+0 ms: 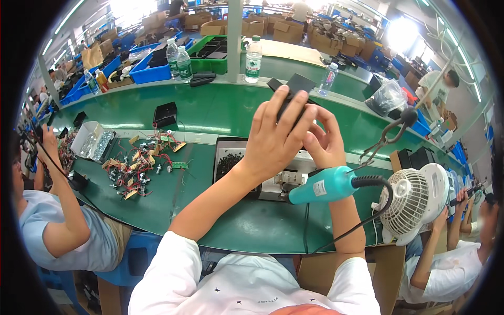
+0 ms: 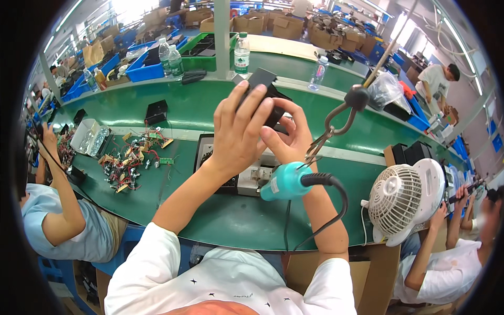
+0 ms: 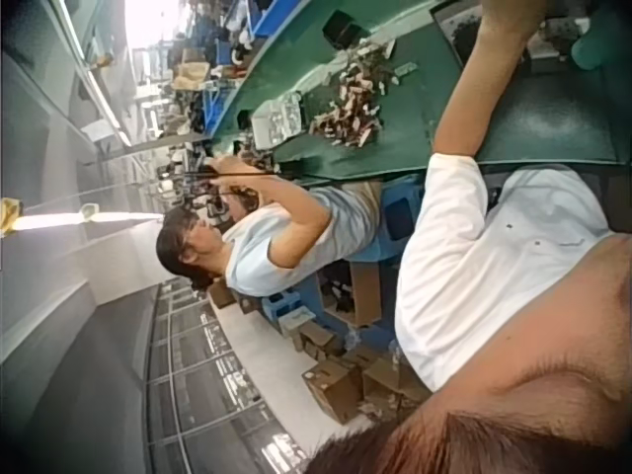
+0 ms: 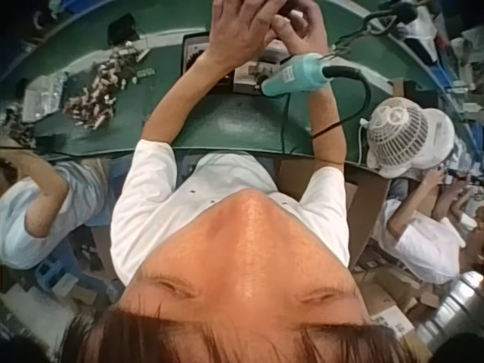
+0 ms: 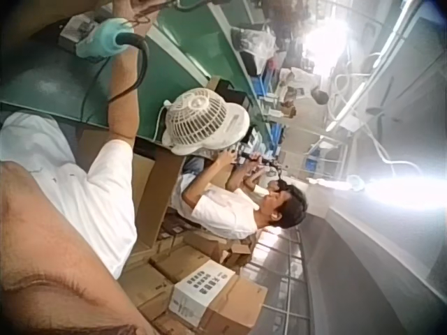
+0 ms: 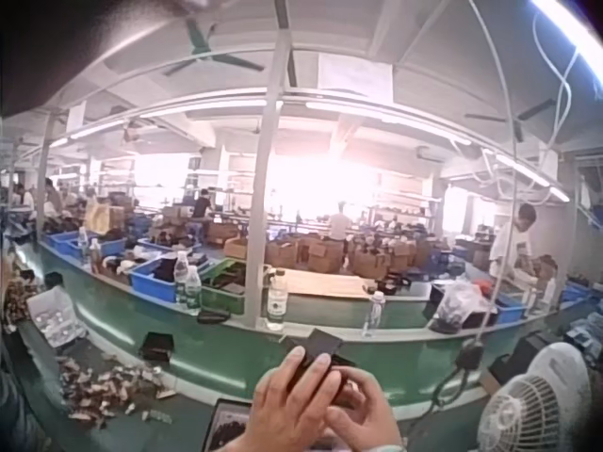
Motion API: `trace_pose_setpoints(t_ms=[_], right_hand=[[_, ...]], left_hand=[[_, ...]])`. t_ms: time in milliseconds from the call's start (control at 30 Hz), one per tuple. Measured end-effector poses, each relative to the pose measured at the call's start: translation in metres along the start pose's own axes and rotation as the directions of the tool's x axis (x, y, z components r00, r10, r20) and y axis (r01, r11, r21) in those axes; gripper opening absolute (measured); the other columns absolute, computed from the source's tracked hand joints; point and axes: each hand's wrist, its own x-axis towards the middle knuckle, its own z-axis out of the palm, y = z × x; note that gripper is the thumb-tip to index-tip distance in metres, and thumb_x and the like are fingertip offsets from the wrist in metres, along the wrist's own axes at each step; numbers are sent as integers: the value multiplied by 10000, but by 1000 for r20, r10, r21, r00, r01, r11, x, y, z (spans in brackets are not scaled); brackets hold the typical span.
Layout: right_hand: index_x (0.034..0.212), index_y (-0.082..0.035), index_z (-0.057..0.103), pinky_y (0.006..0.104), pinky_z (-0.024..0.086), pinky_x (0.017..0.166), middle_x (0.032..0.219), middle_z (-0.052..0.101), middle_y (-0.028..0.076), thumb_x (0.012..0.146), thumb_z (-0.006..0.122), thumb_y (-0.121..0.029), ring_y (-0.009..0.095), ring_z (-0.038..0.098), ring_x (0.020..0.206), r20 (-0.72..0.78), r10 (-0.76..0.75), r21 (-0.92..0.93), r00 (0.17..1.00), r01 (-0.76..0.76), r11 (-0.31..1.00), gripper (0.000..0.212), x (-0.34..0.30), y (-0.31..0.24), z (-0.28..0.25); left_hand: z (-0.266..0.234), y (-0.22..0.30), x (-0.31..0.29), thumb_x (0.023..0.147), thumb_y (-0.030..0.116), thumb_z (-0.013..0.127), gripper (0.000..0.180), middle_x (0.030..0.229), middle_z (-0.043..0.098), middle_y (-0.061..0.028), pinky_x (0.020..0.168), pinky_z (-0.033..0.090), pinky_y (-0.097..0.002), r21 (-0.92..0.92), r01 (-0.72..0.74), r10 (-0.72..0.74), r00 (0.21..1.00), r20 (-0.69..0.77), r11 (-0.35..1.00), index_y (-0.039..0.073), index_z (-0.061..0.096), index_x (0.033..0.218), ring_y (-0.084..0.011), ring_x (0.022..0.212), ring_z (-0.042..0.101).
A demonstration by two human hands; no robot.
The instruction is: Use an electric screwdriver to fasten small electronic components into plastic housings on an assembly line.
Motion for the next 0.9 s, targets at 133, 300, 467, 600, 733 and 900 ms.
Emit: trace_pose_setpoints(t_ms=[133,300,467,600,733,900], right_hand=[[1293,-40,451,333,474,889,1242,492,163,818,638,-179,224,509,1089,24,83,58,996,-84,995,529,1,9,-6],[1240,-20,506,348,449,908,1277,468,146,774,641,-111,239,499,1090,48,124,96,991,-128,987,493,0,2,-15],[1179,1,555,347,424,921,1297,460,119,748,619,-74,240,500,1078,150,166,21,975,-171,985,442,-4,-12,-13],[1152,7,574,345,416,921,1291,468,109,747,604,-72,236,506,1062,197,217,-27,956,-216,976,413,-8,-17,-11],[1148,-6,578,345,422,906,1245,506,124,768,606,-104,235,524,1030,187,247,-68,951,-238,969,394,-11,-15,-10],[1184,-39,537,329,429,876,1109,580,137,814,610,-188,216,543,976,68,235,385,970,-243,891,406,-23,9,-12]], left_hand=[[-7,7,-3,691,168,675,653,1349,433,-139,990,357,-422,-309,-7,47,992,121,951,77,425,1287,-327,1226,433],[-26,-9,24,755,117,584,499,1305,476,-124,1022,326,-422,-686,122,-147,989,22,718,57,464,1236,-311,1200,454],[-32,-35,15,794,59,589,151,976,541,-55,799,396,-273,-761,517,-325,851,412,391,58,555,941,-174,873,492],[-36,-31,9,822,65,588,59,794,515,-3,703,365,-227,-754,657,-287,727,624,27,54,531,811,-118,720,433],[-37,-18,11,847,63,578,144,701,465,33,622,317,-195,-731,678,-381,698,607,78,57,492,731,-71,653,370],[-64,-20,4,837,49,581,107,704,462,31,594,309,-191,-722,684,-475,672,569,104,63,512,757,-59,622,358]])
